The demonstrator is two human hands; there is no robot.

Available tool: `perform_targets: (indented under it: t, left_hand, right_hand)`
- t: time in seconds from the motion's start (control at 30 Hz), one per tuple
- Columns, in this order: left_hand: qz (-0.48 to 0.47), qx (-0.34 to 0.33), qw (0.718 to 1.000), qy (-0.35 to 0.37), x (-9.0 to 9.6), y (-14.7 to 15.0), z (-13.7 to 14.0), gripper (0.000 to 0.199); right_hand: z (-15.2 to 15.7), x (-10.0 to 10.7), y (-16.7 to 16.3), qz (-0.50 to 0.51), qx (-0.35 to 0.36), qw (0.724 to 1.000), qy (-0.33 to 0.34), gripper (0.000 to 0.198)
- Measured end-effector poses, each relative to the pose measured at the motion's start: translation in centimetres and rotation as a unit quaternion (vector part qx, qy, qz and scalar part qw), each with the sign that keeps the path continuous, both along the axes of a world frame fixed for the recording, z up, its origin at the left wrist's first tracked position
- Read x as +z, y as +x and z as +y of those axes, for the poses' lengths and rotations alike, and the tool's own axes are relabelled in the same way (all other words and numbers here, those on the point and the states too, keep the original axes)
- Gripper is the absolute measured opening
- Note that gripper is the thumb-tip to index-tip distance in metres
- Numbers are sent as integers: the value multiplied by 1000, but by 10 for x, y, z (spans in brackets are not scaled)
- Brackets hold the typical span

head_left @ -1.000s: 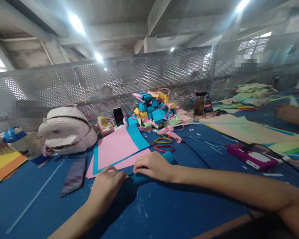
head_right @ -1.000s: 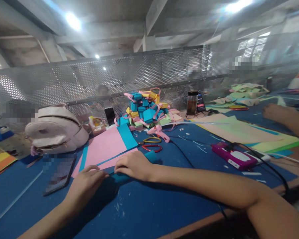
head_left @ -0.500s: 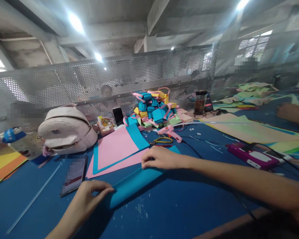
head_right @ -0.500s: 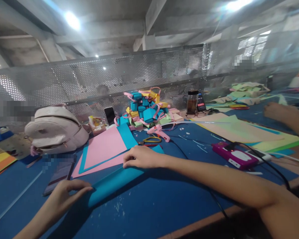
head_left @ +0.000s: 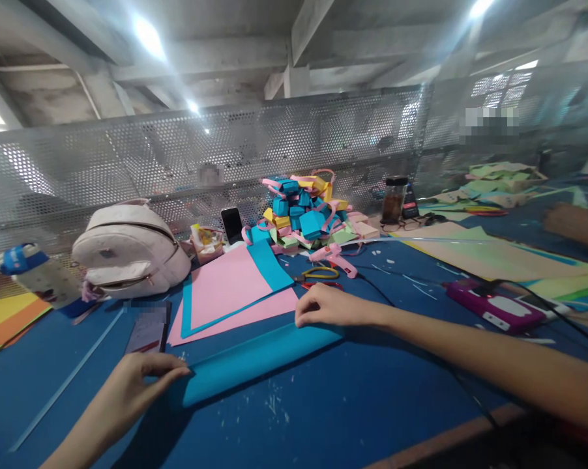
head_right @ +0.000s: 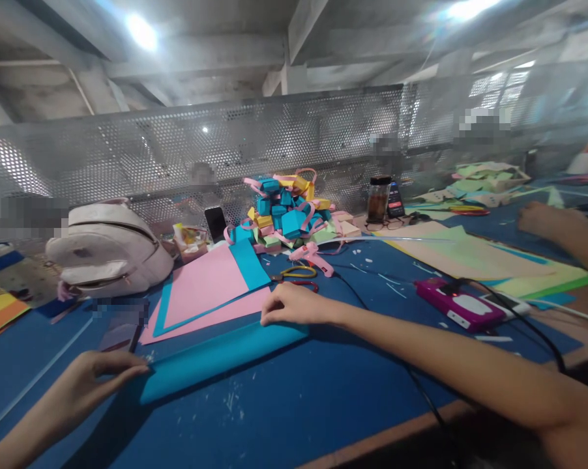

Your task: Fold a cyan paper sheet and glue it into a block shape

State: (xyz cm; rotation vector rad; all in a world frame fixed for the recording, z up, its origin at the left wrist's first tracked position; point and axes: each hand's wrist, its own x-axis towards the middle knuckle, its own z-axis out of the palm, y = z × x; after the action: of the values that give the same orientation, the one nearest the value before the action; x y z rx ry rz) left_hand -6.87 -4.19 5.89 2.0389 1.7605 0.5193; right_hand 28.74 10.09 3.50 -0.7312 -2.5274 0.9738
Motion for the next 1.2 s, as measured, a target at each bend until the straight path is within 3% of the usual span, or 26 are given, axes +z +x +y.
perform_targets:
  t: [0.23,0.87,1.03,1.2]
  left_hand:
    - [14,5,1000,-16,7,-18,-5,34]
    - [4,40,998,-52,12,-15,-14,41]
    - [21,30,997,-68,7,-20,-14,44]
    - [35,29,999,-26,-6,-7,-8,45]
  right_hand:
    - [4,-6,17,6,-13,1000,-23,23]
    - [1,-13,25,51,-89,992,-66,30]
    - [2,-12,24,30,-73,997,-28,26]
    - [9,-6,26,-23,-82,994,73,23]
